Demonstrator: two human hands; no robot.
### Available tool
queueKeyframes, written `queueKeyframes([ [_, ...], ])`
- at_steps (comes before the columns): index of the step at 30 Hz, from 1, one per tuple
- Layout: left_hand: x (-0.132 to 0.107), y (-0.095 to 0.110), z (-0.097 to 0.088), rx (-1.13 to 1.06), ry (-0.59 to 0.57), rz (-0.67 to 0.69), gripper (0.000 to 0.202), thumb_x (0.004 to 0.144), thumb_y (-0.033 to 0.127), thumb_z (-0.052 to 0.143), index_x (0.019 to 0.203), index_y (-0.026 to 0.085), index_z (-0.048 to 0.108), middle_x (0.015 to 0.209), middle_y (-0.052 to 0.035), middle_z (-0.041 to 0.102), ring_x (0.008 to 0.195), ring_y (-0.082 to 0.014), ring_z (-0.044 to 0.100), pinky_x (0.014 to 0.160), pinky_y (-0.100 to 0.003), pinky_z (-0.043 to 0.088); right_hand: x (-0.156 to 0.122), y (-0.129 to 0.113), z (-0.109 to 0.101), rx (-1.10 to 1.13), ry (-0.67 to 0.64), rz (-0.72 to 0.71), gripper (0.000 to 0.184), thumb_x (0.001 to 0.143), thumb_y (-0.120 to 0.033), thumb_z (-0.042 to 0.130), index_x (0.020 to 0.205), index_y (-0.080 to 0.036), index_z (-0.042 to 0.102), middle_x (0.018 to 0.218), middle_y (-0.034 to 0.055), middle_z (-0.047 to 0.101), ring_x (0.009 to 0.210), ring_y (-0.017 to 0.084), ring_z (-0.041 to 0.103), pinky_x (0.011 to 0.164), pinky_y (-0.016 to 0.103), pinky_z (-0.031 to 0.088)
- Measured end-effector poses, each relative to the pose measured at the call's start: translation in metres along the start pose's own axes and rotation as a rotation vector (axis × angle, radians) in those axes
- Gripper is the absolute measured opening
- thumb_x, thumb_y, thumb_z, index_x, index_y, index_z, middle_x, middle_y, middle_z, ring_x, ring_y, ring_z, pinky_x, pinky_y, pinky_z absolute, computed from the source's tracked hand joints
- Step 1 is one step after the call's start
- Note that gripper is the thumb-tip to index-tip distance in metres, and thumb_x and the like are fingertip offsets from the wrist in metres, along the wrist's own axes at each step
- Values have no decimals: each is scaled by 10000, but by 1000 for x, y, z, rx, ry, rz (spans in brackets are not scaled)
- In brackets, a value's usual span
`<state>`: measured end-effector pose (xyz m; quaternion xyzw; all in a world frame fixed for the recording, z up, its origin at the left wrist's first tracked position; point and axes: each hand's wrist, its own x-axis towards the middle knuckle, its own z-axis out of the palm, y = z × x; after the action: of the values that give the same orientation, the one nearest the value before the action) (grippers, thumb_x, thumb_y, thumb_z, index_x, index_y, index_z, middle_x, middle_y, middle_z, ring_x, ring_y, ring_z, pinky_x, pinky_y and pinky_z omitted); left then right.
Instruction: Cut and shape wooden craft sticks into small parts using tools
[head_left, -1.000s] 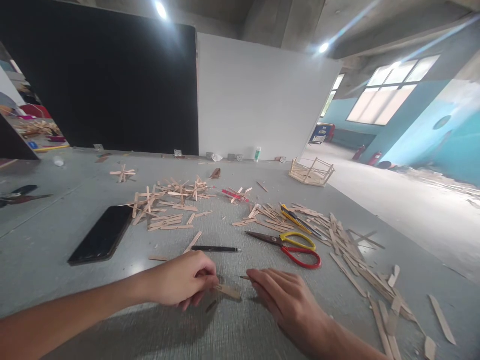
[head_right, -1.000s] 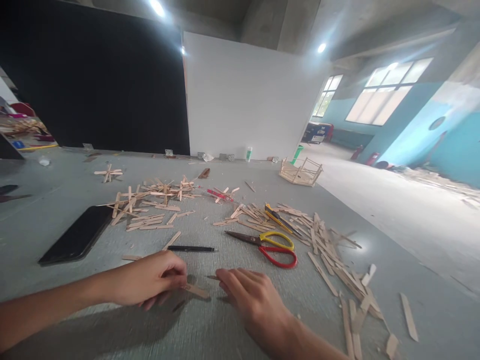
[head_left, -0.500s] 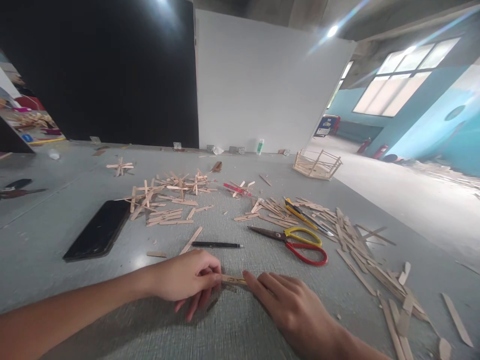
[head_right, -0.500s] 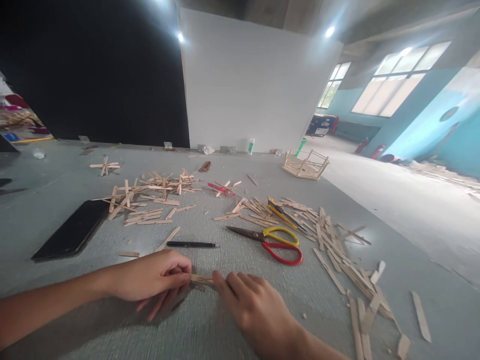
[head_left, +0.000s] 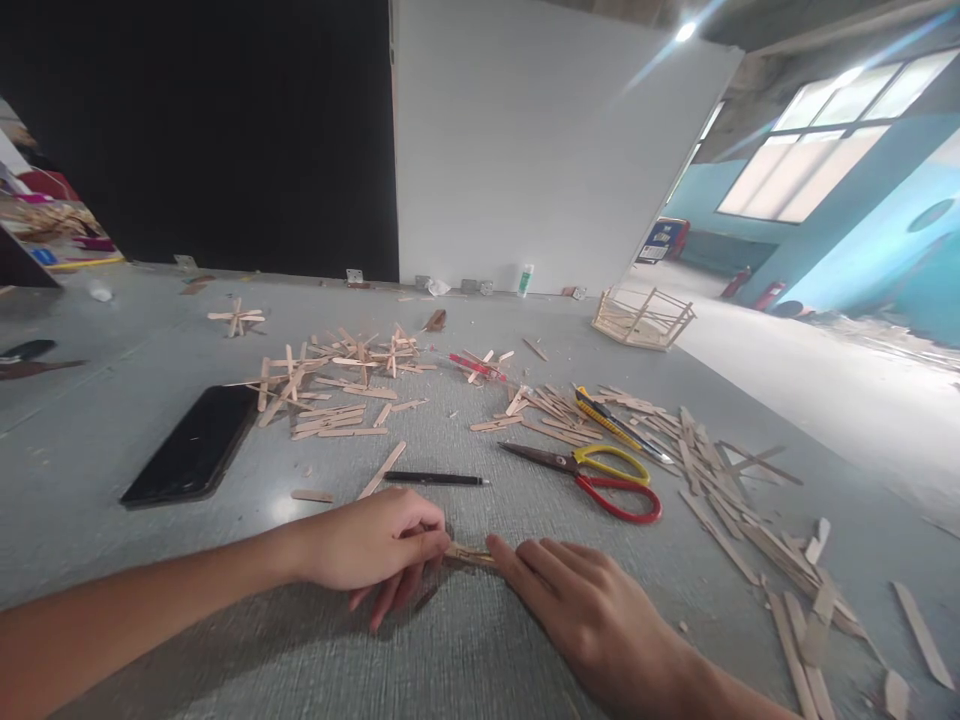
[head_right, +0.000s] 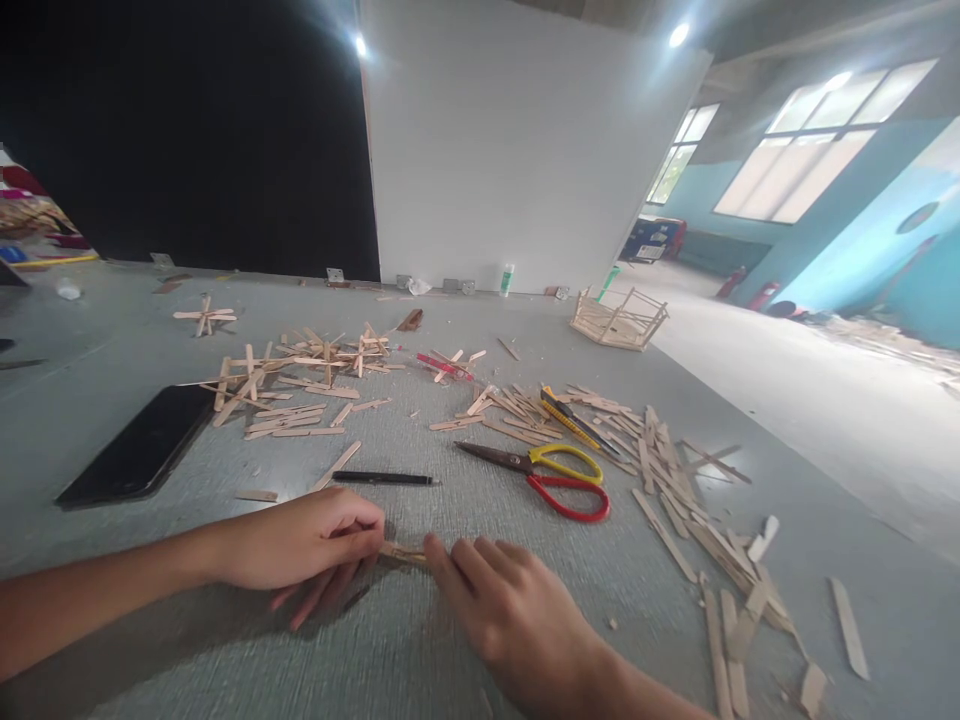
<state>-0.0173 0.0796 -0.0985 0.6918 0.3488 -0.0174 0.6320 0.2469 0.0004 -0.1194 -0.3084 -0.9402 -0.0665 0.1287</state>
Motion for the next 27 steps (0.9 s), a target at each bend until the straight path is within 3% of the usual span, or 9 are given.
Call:
queueKeyframes([
  [7, -5, 4, 13, 63, 91, 25, 371, 1070, 474, 404, 822, 215, 497, 607, 31, 594, 360, -80, 476, 350, -164, 324, 5, 0, -6, -77, -45, -10, 504, 911, 17, 510, 1413, 47, 479, 920, 118, 715, 740, 263, 700, 628, 396, 627],
  [12, -6, 5, 15, 90, 66, 31, 365, 1078, 440, 356, 829, 219, 504, 575, 46, 548, 339, -83, 430, 337, -169, 308, 5, 0, -22, -220, -127, -43, 706, 747, 50, 585, 1444, -1, 481, 790, 26, 700, 559, 228, 672, 431, 378, 499],
  [15, -8, 9, 20, 117, 27, 44, 331, 1074, 393, 370, 818, 226, 497, 559, 53, 533, 334, -78, 382, 327, -160, 276, 4, -7, -38, -170, -164, -78, 554, 844, 6, 568, 1393, -60, 542, 704, -17, 685, 436, 174, 603, 371, 376, 404],
  [18, -10, 12, 25, 142, -11, 57, 301, 1064, 350, 403, 806, 225, 495, 563, 55, 536, 347, -71, 382, 340, -144, 284, 3, -19, -51, -118, -238, -65, 377, 968, -68, 519, 1334, -120, 592, 707, -21, 692, 447, 161, 603, 388, 375, 376],
  [21, -10, 13, 26, 151, -18, 57, 291, 1059, 301, 399, 794, 221, 488, 560, 58, 537, 344, -65, 388, 343, -137, 286, 1, -25, -61, -112, -302, -7, 339, 996, -82, 522, 1322, -150, 588, 742, -32, 699, 499, 174, 633, 427, 368, 391],
  [27, -8, 14, 24, 142, -13, 23, 305, 1062, 273, 371, 802, 212, 517, 545, 61, 545, 323, -64, 403, 345, -141, 306, -4, -16, -71, -65, -235, 43, 350, 999, -111, 613, 1342, -149, 559, 814, -16, 717, 584, 178, 679, 500, 337, 429],
])
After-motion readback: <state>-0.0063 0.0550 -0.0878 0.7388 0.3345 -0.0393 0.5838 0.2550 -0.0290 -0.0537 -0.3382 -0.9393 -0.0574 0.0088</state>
